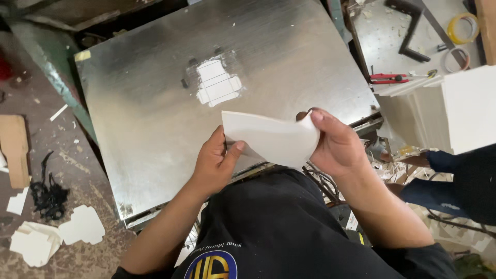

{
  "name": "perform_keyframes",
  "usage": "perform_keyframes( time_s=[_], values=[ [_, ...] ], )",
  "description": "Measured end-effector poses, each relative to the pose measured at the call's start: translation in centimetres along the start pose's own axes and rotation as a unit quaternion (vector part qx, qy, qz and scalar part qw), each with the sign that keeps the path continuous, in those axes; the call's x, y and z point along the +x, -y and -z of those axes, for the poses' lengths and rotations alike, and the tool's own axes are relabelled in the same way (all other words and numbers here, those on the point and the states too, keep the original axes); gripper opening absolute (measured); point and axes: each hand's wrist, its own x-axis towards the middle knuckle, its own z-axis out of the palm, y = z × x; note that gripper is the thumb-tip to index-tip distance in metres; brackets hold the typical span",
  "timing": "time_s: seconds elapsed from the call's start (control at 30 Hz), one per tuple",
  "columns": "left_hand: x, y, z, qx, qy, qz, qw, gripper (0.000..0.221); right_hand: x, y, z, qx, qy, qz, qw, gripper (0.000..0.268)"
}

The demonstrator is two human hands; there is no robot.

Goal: The person uses a utility knife to cut along guides on a white cardboard template on a metal work surface, then folds multiple white cardstock templates by hand and stacks them in a pile.

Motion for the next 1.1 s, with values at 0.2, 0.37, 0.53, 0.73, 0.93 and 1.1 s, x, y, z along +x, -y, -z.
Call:
perform_keyframes(
  time_s=[0.2, 0.37, 0.53, 0.73, 0.93, 1.1],
  values=[
    [-2.8, 1.1, 3.0, -0.027, -0.069, 0.039, 0.996, 0.017, 1.9, -4.8, 1.9, -0.047, 0.145, -0.117, 0.981, 0.028],
    [-3.1, 4.1, 3.7, -0.03, -0.206, 0.105, 0.973, 0.017, 1.3, -7.5, -3.1, -0.496, 0.046, 0.128, 0.857, 0.093],
    [-0.8, 10.9, 3.9, 0.065, -0.224, 0.161, 0.959, 0.024, 4.2, -10.4, -0.6, -0.617, 0.022, 0.16, 0.77, 0.06],
    [4.9, 8.6, 5.7, 0.143, -0.243, 0.154, 0.947, 0.066, 13.3, -10.6, 3.0, -0.714, 0.003, 0.074, 0.696, 0.048],
    [-2.6, 7.2, 7.8, 0.197, -0.281, 0.096, 0.934, 0.069, 19.4, -11.1, 4.2, -0.762, 0.05, 0.079, 0.641, 0.042],
    [-14.3, 8.2, 7.9, 0.26, -0.348, 0.07, 0.898, 0.068, 19.8, -10.4, 2.9, -0.769, 0.089, 0.127, 0.62, 0.043]
  ],
)
